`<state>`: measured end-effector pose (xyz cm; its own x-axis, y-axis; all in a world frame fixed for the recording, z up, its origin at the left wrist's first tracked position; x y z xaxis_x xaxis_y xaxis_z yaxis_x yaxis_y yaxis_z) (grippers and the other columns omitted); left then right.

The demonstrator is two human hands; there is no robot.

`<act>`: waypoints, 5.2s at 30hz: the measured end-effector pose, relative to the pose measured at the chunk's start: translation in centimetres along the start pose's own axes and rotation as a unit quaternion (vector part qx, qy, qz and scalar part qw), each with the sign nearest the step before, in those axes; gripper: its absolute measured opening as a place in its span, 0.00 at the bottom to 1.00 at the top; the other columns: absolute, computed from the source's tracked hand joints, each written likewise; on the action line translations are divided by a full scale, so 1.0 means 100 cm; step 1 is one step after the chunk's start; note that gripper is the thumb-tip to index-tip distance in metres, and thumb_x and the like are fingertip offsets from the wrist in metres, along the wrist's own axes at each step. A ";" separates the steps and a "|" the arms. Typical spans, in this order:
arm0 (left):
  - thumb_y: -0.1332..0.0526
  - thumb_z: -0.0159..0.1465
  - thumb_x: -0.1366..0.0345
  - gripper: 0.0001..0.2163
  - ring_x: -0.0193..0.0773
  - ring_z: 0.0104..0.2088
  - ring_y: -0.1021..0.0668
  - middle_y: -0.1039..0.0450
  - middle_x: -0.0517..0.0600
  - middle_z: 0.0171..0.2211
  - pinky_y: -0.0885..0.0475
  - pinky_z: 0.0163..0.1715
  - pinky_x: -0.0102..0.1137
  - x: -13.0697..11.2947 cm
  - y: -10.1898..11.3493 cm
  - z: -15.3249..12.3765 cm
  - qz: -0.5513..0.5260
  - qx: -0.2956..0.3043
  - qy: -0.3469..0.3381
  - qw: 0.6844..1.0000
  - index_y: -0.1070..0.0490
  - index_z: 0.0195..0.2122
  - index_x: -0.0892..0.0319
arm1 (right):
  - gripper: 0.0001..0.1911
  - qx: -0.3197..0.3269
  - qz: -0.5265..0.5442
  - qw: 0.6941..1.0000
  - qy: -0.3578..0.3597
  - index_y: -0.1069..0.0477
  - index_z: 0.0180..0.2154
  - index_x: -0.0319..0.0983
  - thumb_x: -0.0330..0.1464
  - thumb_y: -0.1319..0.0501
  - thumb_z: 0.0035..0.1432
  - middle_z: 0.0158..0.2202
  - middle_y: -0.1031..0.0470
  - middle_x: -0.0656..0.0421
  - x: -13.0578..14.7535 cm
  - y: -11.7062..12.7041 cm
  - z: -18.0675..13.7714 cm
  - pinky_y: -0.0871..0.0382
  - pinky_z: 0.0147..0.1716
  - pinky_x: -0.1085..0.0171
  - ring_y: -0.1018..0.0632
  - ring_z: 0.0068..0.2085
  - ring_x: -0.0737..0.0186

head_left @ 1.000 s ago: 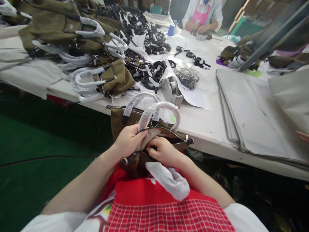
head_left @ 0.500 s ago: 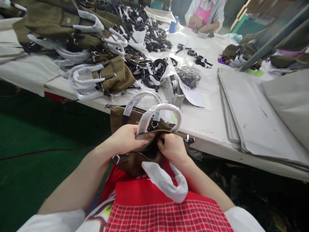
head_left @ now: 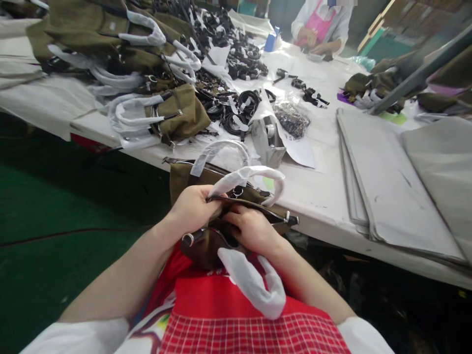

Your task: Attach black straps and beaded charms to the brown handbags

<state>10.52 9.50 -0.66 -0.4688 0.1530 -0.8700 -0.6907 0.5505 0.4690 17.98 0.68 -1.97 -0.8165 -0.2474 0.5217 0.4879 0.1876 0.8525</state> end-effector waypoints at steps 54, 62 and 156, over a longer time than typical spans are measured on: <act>0.36 0.56 0.55 0.15 0.39 0.30 0.23 0.22 0.49 0.28 0.31 0.31 0.29 -0.006 -0.028 0.009 -0.129 0.124 0.000 0.984 0.23 0.32 0.63 | 0.14 0.101 -0.119 0.988 0.016 0.23 0.47 0.40 0.26 0.45 0.67 0.45 0.21 0.52 0.003 0.019 0.018 0.30 0.44 0.63 0.21 0.44 0.56; 0.37 0.58 0.54 0.16 0.39 0.29 0.24 0.24 0.48 0.26 0.31 0.31 0.30 -0.002 -0.030 0.007 -0.117 0.123 -0.002 0.985 0.23 0.33 0.64 | 0.11 0.041 -0.083 0.980 -0.175 0.22 0.41 0.36 0.30 0.43 0.65 0.42 0.19 0.50 -0.036 0.024 -0.008 0.29 0.46 0.60 0.20 0.44 0.53; 0.45 0.70 0.65 0.10 0.37 0.36 0.22 0.24 0.49 0.35 0.28 0.38 0.31 -0.021 -0.019 0.015 0.103 -0.068 -0.262 0.957 0.25 0.36 0.58 | 0.14 -0.070 -0.185 0.918 -0.343 0.26 0.49 0.35 0.29 0.45 0.66 0.46 0.21 0.49 -0.176 0.070 0.044 0.33 0.45 0.64 0.22 0.47 0.56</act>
<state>13.66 9.40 0.05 -0.2860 0.6567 -0.6978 -0.6955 0.3587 0.6226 34.40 10.55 -5.28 -0.9129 0.3973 0.0933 0.1335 0.0746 0.9882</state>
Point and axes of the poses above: each hand's wrist, its own z-axis towards the middle knuckle, its own y-axis out of the back of the hand, x = y × z, the point moved 10 cm from there along z, towards the middle knuckle
